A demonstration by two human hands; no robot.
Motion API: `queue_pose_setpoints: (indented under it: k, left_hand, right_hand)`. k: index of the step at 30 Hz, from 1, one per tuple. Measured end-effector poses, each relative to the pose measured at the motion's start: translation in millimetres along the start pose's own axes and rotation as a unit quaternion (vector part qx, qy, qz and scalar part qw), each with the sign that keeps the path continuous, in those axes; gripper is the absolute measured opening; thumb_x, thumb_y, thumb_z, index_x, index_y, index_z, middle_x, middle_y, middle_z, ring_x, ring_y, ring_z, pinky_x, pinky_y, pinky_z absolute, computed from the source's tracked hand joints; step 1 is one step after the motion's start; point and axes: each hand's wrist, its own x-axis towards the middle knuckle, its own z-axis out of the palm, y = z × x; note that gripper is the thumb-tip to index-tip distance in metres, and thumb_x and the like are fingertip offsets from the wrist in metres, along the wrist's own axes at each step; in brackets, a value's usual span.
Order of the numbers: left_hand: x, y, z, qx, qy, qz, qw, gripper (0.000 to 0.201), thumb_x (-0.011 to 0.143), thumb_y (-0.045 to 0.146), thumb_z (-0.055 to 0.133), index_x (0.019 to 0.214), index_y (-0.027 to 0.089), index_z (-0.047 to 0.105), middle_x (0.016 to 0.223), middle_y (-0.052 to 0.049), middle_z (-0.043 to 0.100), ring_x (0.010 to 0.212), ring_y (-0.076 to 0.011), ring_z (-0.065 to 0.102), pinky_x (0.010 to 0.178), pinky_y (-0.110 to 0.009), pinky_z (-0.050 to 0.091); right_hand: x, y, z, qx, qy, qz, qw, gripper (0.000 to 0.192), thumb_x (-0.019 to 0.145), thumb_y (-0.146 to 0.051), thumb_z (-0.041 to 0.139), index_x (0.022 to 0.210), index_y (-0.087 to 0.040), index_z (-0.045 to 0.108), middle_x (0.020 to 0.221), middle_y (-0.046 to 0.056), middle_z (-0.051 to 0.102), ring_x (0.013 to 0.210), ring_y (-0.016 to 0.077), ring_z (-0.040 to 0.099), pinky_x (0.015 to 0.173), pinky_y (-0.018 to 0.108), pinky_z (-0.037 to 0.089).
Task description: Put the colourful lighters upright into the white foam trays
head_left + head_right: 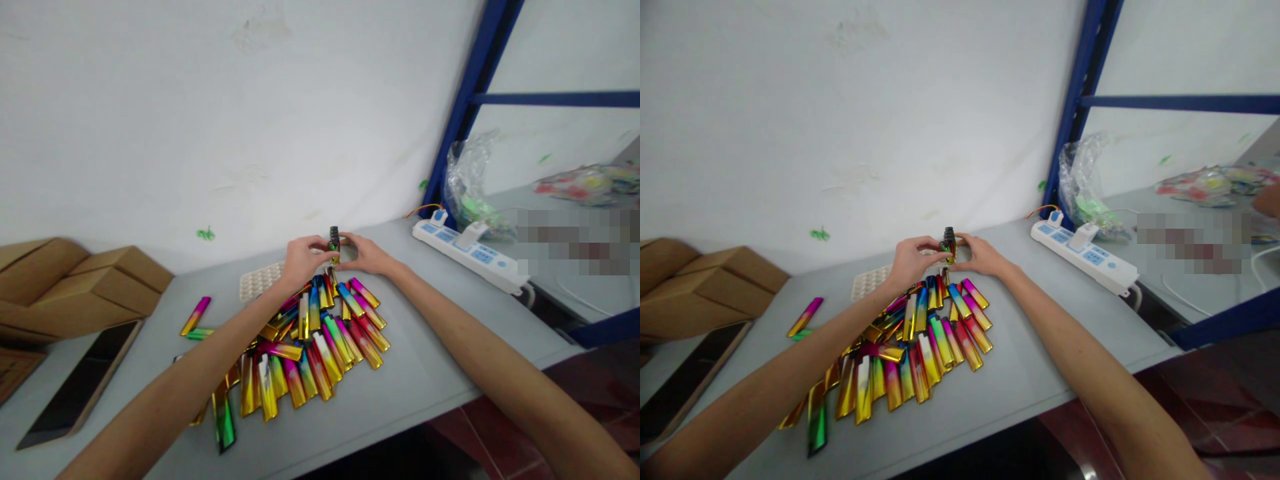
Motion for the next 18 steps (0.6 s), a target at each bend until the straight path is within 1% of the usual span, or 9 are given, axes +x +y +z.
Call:
queue_pose_setpoints:
  k: [5,7,10,15,18]
  left_hand:
    - [2.2,5.1,1.7,0.007,-0.037,0.02,0.999,0.037,0.078,0.052,0.08,0.083,0.017,0.074,0.078,-0.006,0.077,0.073,-0.0201,0.072,0.075,-0.034,0.061]
    - [2.9,6.2,1.8,0.006,-0.034,0.027,0.999,0.038,0.077,0.052,0.082,0.085,0.016,0.072,0.079,-0.006,0.076,0.075,-0.0203,0.073,0.074,-0.033,0.06]
    - [1.8,4.4,2.0,-0.003,-0.013,0.023,1.0,0.038,0.075,0.051,0.083,0.083,0.016,0.069,0.08,-0.007,0.076,0.076,-0.0205,0.073,0.074,-0.033,0.06]
    - [-1.9,-0.7,4.0,0.005,0.007,-0.012,1.0,0.038,0.071,0.049,0.086,0.076,0.017,0.066,0.076,-0.005,0.075,0.073,-0.0204,0.072,0.075,-0.034,0.059]
    - [1.9,0.1,4.6,0.023,-0.012,-0.05,0.998,0.037,0.068,0.046,0.088,0.071,0.018,0.064,0.074,-0.005,0.075,0.071,-0.0205,0.072,0.073,-0.034,0.058]
  right_hand:
    - [0.7,-0.6,-0.6,-0.012,-0.003,0.005,1.0,0.09,0.07,-0.042,0.091,0.147,-0.016,0.05,0.132,0.017,0.071,0.12,0.0343,0.067,0.105,0.049,0.051]
    - [0.9,-0.7,-0.3,-0.018,-0.002,0.008,1.0,0.091,0.07,-0.043,0.091,0.147,-0.015,0.05,0.131,0.017,0.071,0.119,0.0343,0.068,0.104,0.049,0.051]
    - [0.9,-0.8,-0.1,-0.02,0.0,0.004,1.0,0.089,0.071,-0.044,0.09,0.146,-0.017,0.051,0.132,0.016,0.071,0.12,0.0339,0.068,0.104,0.049,0.051]
    - [1.0,-0.1,-0.1,-0.01,0.001,-0.005,1.0,0.088,0.071,-0.043,0.09,0.146,-0.018,0.051,0.131,0.015,0.071,0.122,0.0333,0.067,0.106,0.049,0.049]
    - [1.0,1.0,0.3,-0.007,-0.002,-0.006,1.0,0.089,0.071,-0.044,0.09,0.146,-0.019,0.051,0.132,0.014,0.071,0.121,0.0325,0.067,0.106,0.049,0.05]
